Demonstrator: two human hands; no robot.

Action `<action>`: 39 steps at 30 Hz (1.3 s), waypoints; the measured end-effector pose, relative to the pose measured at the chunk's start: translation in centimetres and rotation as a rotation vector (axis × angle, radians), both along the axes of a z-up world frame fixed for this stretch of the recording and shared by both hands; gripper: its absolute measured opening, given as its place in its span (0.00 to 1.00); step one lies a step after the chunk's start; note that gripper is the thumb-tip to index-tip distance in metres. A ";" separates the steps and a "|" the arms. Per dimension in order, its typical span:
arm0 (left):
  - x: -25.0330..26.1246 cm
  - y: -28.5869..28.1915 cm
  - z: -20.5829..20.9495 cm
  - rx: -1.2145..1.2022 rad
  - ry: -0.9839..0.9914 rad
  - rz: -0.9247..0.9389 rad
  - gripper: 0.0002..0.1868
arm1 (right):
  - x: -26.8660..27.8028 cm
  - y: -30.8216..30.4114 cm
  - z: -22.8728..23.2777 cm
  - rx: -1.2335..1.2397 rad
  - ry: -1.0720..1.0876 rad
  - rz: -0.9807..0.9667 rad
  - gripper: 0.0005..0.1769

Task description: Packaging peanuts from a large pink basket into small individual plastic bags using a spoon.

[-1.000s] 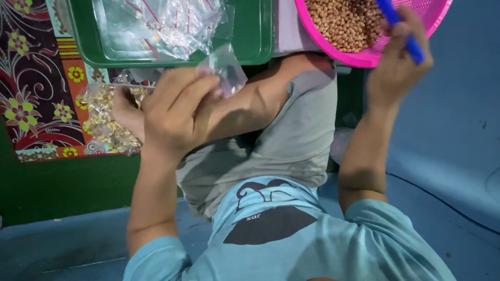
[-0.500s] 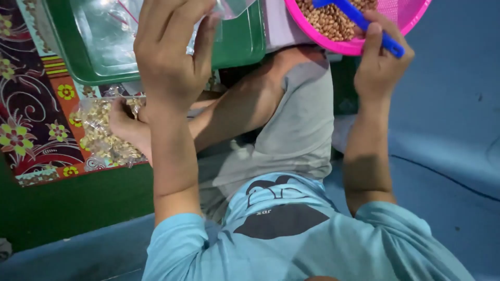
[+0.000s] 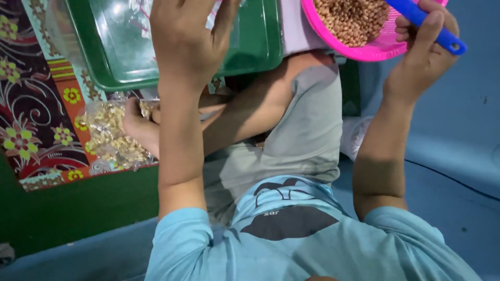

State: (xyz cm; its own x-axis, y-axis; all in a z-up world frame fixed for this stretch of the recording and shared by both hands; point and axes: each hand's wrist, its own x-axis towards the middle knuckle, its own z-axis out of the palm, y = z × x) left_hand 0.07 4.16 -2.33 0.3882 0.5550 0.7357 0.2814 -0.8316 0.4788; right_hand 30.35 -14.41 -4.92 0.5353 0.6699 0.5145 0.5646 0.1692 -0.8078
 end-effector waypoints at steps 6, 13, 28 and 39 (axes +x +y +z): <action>0.7 0.9 -1.9 -0.097 -0.019 0.032 0.12 | 0.5 -0.2 0.5 0.010 -0.034 -0.049 0.19; 2.4 1.0 -2.0 -0.138 -0.046 -0.086 0.09 | 0.3 -0.6 1.0 -0.016 -0.022 -0.062 0.20; 2.9 0.9 -4.1 -0.405 0.090 -0.072 0.21 | -6.1 0.6 0.9 0.089 0.154 0.140 0.17; 2.7 0.6 -4.6 -0.446 0.142 -0.077 0.30 | -10.5 2.3 2.1 -0.065 -0.138 0.212 0.13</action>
State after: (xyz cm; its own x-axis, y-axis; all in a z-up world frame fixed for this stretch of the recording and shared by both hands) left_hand 2.73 4.75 -6.96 0.5200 0.7705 0.3686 0.3162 -0.5745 0.7550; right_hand 19.81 -12.13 -2.79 0.3072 0.7935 0.5254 0.6277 0.2461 -0.7385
